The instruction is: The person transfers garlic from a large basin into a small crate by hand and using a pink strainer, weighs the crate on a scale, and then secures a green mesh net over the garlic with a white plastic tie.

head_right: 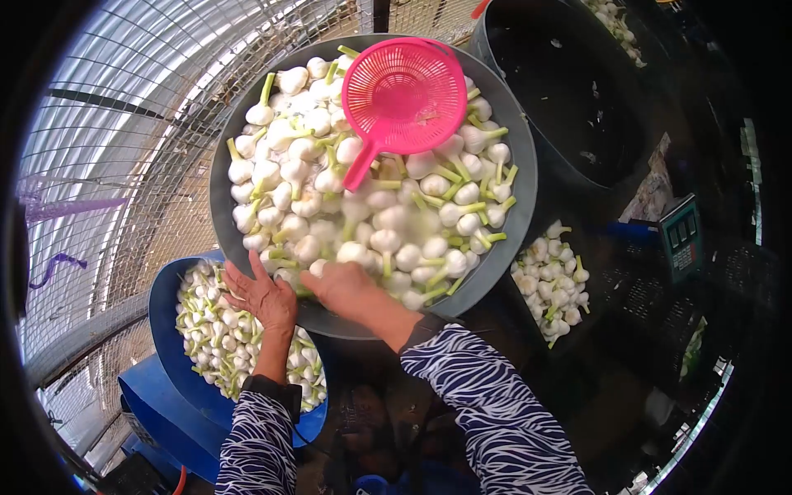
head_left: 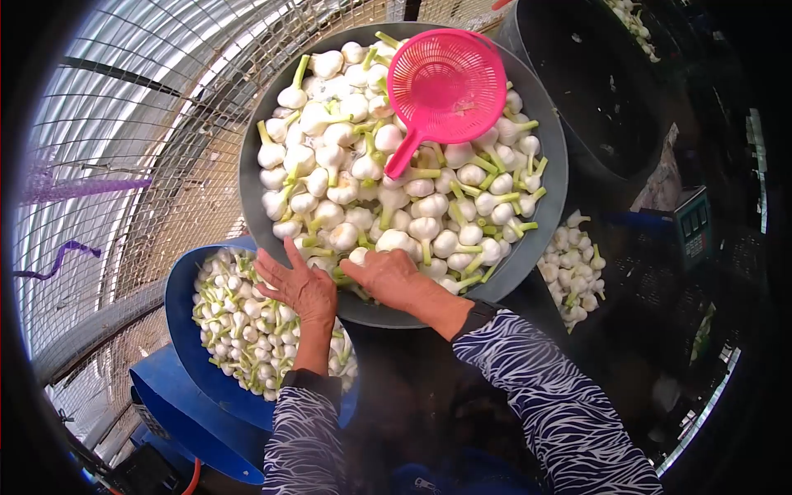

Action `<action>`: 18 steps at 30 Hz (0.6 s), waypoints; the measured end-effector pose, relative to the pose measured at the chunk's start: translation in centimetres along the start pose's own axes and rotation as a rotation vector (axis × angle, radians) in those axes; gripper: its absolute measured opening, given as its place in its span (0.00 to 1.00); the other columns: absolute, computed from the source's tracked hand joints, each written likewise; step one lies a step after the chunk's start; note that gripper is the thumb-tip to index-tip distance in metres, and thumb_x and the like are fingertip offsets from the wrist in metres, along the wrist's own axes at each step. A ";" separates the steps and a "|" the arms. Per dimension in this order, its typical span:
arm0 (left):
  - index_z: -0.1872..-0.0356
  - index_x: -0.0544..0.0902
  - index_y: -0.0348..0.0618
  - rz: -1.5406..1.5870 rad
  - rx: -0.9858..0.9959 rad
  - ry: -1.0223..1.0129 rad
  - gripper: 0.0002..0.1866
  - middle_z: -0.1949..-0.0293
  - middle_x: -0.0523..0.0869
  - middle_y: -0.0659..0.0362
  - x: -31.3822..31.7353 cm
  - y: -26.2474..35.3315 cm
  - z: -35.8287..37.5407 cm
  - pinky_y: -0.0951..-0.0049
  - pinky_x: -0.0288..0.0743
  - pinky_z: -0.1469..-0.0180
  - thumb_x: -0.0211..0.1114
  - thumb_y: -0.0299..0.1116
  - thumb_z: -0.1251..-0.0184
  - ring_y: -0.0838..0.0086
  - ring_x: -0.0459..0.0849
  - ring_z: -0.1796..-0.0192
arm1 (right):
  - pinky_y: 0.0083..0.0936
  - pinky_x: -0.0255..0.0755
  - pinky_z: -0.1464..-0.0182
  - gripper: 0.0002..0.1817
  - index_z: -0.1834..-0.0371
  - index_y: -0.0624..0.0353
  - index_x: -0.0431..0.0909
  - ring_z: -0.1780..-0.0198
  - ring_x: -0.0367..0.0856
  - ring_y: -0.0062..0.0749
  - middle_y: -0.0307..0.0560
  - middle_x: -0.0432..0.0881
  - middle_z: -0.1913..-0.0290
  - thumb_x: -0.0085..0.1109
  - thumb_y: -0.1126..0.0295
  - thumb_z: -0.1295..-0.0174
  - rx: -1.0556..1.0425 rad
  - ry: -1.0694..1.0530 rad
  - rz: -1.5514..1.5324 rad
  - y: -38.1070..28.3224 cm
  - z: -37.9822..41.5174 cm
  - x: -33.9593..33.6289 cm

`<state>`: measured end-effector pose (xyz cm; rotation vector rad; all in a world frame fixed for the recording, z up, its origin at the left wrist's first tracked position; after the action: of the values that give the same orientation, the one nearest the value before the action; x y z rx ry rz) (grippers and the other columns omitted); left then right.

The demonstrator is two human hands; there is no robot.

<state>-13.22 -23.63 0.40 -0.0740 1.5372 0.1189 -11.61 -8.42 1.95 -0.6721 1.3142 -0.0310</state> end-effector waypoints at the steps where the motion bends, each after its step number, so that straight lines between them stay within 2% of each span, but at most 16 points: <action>1: 0.34 0.59 0.55 -0.045 0.118 -0.010 0.40 0.32 0.45 0.41 -1.6 1.4 -0.2 0.39 0.37 0.35 0.62 0.30 0.54 0.44 0.42 0.30 | 0.29 0.71 0.78 0.18 0.58 0.48 0.74 0.76 0.79 0.36 0.39 0.75 0.78 0.62 0.67 0.57 -0.004 0.104 -0.077 0.7 1.5 -1.7; 2: 0.34 0.59 0.55 -0.039 0.128 -0.017 0.40 0.32 0.45 0.41 -1.8 2.0 -0.2 0.39 0.37 0.35 0.62 0.30 0.54 0.44 0.42 0.30 | 0.29 0.71 0.78 0.18 0.58 0.48 0.74 0.76 0.79 0.36 0.39 0.75 0.78 0.62 0.67 0.57 0.009 0.103 -0.073 1.2 3.2 -3.5; 4: 0.35 0.60 0.55 0.090 0.421 -0.264 0.41 0.32 0.47 0.42 -1.5 2.9 -0.5 0.46 0.47 0.35 0.65 0.31 0.56 0.44 0.47 0.31 | 0.27 0.74 0.74 0.30 0.51 0.50 0.73 0.74 0.80 0.33 0.42 0.77 0.76 0.68 0.71 0.63 0.102 0.374 -0.237 2.2 7.2 -7.9; 5: 0.38 0.64 0.55 0.139 0.393 -0.266 0.38 0.33 0.49 0.41 -1.4 2.9 -0.7 0.50 0.59 0.39 0.68 0.32 0.57 0.44 0.55 0.34 | 0.26 0.75 0.71 0.29 0.50 0.51 0.73 0.72 0.81 0.33 0.43 0.79 0.73 0.68 0.72 0.62 0.182 0.468 -0.325 2.9 9.4 -10.0; 6: 0.38 0.64 0.55 0.130 0.401 -0.266 0.38 0.33 0.49 0.41 -1.0 3.1 -1.0 0.50 0.59 0.39 0.68 0.32 0.57 0.44 0.55 0.34 | 0.25 0.76 0.68 0.29 0.50 0.52 0.74 0.71 0.82 0.33 0.45 0.81 0.70 0.69 0.73 0.61 0.266 0.565 -0.417 3.7 11.8 -11.8; 8: 0.42 0.69 0.55 0.196 0.200 -0.346 0.33 0.35 0.52 0.40 0.7 2.9 -1.8 0.51 0.67 0.45 0.67 0.35 0.55 0.44 0.60 0.37 | 0.22 0.76 0.61 0.26 0.50 0.59 0.72 0.64 0.82 0.27 0.48 0.82 0.61 0.67 0.78 0.57 0.528 0.729 -0.591 5.4 17.7 -14.1; 9: 0.48 0.73 0.53 0.151 0.258 -0.298 0.26 0.37 0.54 0.39 2.3 2.4 -1.9 0.53 0.68 0.46 0.66 0.37 0.53 0.43 0.62 0.39 | 0.19 0.75 0.58 0.26 0.49 0.61 0.71 0.60 0.80 0.24 0.47 0.80 0.57 0.65 0.81 0.55 0.617 0.867 -0.656 6.3 20.2 -15.1; 10: 0.48 0.73 0.53 0.134 0.262 -0.291 0.26 0.37 0.54 0.39 2.6 2.9 -1.8 0.53 0.68 0.46 0.66 0.37 0.53 0.43 0.62 0.39 | 0.19 0.74 0.56 0.27 0.47 0.61 0.70 0.59 0.79 0.24 0.45 0.79 0.55 0.64 0.82 0.54 0.739 0.932 -0.678 7.4 22.9 -15.7; 11: 0.50 0.74 0.53 0.079 0.148 -0.341 0.25 0.37 0.55 0.40 2.9 3.5 -1.7 0.54 0.69 0.46 0.66 0.37 0.54 0.45 0.65 0.41 | 0.19 0.73 0.55 0.26 0.47 0.61 0.70 0.59 0.79 0.23 0.44 0.79 0.56 0.63 0.82 0.53 0.791 0.970 -0.560 9.0 25.5 -16.0; 12: 0.51 0.74 0.52 0.028 0.030 -0.393 0.24 0.38 0.56 0.41 3.1 3.9 -1.4 0.54 0.70 0.47 0.66 0.37 0.54 0.46 0.68 0.43 | 0.18 0.73 0.57 0.26 0.47 0.60 0.70 0.60 0.78 0.21 0.43 0.79 0.57 0.63 0.82 0.53 0.857 0.941 -0.464 10.9 28.2 -15.8; 13: 0.51 0.74 0.52 0.018 0.031 -0.393 0.24 0.38 0.56 0.41 3.0 4.0 -1.1 0.54 0.70 0.47 0.66 0.37 0.54 0.46 0.68 0.43 | 0.20 0.74 0.60 0.29 0.45 0.56 0.70 0.64 0.79 0.24 0.43 0.79 0.58 0.64 0.79 0.54 0.962 0.818 -0.251 13.2 31.2 -14.8; 14: 0.53 0.75 0.52 0.047 -0.005 -0.442 0.23 0.40 0.58 0.42 2.9 3.9 -1.0 0.55 0.70 0.49 0.66 0.36 0.54 0.48 0.71 0.46 | 0.20 0.74 0.60 0.29 0.45 0.56 0.70 0.64 0.79 0.24 0.43 0.79 0.58 0.64 0.79 0.54 0.963 0.819 -0.258 14.7 33.2 -14.3; 16: 0.54 0.76 0.51 0.071 -0.036 -0.480 0.22 0.42 0.61 0.43 1.8 4.7 -0.7 0.55 0.71 0.50 0.66 0.35 0.55 0.50 0.74 0.50 | 0.22 0.74 0.62 0.31 0.43 0.51 0.70 0.68 0.79 0.29 0.45 0.79 0.59 0.65 0.77 0.56 1.165 0.296 0.131 16.5 35.1 -13.5; 17: 0.55 0.76 0.49 0.061 -0.020 -0.454 0.21 0.45 0.64 0.45 0.9 4.9 -0.3 0.55 0.71 0.51 0.65 0.35 0.55 0.51 0.76 0.53 | 0.24 0.73 0.65 0.32 0.42 0.48 0.70 0.72 0.77 0.32 0.46 0.77 0.59 0.64 0.76 0.56 1.044 0.360 0.249 16.7 35.3 -13.3; 18: 0.55 0.76 0.47 0.051 -0.005 -0.430 0.21 0.47 0.67 0.47 0.2 5.2 0.1 0.55 0.72 0.52 0.64 0.34 0.55 0.52 0.78 0.56 | 0.24 0.73 0.65 0.32 0.42 0.48 0.70 0.72 0.77 0.32 0.46 0.77 0.59 0.64 0.76 0.56 1.045 0.364 0.242 16.5 34.7 -13.7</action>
<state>-13.72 -18.48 0.35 -0.0112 1.1101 0.1676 9.85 25.40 9.54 0.4022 1.4875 -0.6217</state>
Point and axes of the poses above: each hand's wrist, its own z-axis away from the middle knuckle, its own x-axis out of the palm, y = z × x, the point moved 2 cm from there along -z, towards the middle knuckle
